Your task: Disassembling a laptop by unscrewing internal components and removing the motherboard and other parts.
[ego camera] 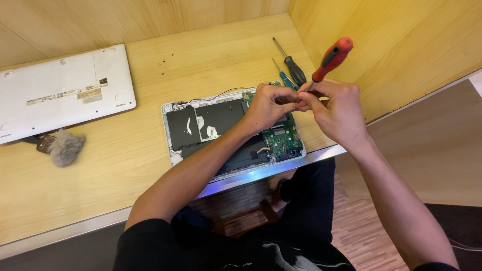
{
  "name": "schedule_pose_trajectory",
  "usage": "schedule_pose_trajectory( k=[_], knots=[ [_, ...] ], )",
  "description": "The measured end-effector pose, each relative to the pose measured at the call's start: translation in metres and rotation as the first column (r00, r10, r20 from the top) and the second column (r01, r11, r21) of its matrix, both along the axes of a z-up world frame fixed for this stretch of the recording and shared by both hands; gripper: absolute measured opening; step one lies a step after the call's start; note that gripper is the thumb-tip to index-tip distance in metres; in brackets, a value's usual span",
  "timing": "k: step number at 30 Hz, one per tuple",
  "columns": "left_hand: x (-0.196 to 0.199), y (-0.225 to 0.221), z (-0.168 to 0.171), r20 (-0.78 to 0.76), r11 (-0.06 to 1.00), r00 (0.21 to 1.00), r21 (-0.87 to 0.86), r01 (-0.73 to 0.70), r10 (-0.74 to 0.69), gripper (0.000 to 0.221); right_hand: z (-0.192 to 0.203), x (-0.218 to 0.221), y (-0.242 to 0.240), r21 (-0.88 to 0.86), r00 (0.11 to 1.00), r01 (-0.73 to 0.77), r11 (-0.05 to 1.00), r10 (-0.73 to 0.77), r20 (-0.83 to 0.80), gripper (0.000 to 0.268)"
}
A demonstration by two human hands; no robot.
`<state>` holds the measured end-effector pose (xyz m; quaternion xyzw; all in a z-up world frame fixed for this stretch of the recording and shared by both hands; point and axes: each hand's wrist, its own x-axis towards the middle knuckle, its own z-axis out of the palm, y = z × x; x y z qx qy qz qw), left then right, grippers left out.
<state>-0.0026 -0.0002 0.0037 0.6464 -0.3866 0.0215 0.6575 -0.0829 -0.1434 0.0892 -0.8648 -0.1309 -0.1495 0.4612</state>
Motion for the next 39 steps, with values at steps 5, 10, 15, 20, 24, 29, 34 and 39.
schedule_pose_trajectory(
  k=[5, 10, 15, 20, 24, 29, 34, 39],
  knots=[
    [0.003, -0.002, -0.007, -0.013, 1.0, 1.0, 0.009, 0.026, -0.026, 0.011, 0.003, -0.002, 0.0, -0.011, 1.0, 0.006, 1.0, -0.006, 0.013, 0.008],
    [0.008, -0.002, -0.012, 0.001, 1.0, 1.0, 0.008, 0.023, -0.023, 0.011, 0.001, 0.0, -0.001, -0.021, 0.999, -0.01, 1.0, 0.011, 0.03, 0.007],
    [0.005, -0.002, -0.008, -0.019, 1.0, 1.0, -0.015, 0.022, -0.023, 0.011, 0.006, 0.007, -0.006, -0.041, 0.998, -0.067, 0.997, 0.067, 0.004, 0.006],
    [0.009, 0.005, -0.01, -0.138, 0.983, 0.975, 0.036, 0.181, -0.174, 0.012, 0.014, 0.013, -0.013, -0.065, 0.981, -0.128, 0.99, 0.116, -0.155, 0.01],
    [0.009, 0.013, -0.006, -0.183, 0.971, 0.96, 0.072, 0.226, -0.21, 0.013, 0.024, 0.02, -0.011, -0.212, 0.976, -0.159, 0.964, 0.12, -0.184, 0.017],
    [0.012, 0.01, -0.015, -0.165, 0.986, 0.98, 0.101, 0.134, -0.116, 0.013, 0.014, 0.009, -0.005, -0.243, 0.989, -0.017, 0.97, -0.019, -0.143, 0.015],
    [0.014, 0.004, -0.019, -0.155, 0.993, 0.986, 0.098, 0.072, -0.057, 0.018, -0.005, 0.006, -0.01, -0.22, 0.985, 0.162, 0.962, -0.17, -0.017, 0.011],
    [0.004, 0.009, 0.002, -0.239, 0.964, 0.945, 0.087, 0.25, -0.223, 0.032, 0.002, 0.008, -0.013, -0.273, 0.994, 0.102, 0.956, -0.105, 0.003, 0.009]
  ],
)
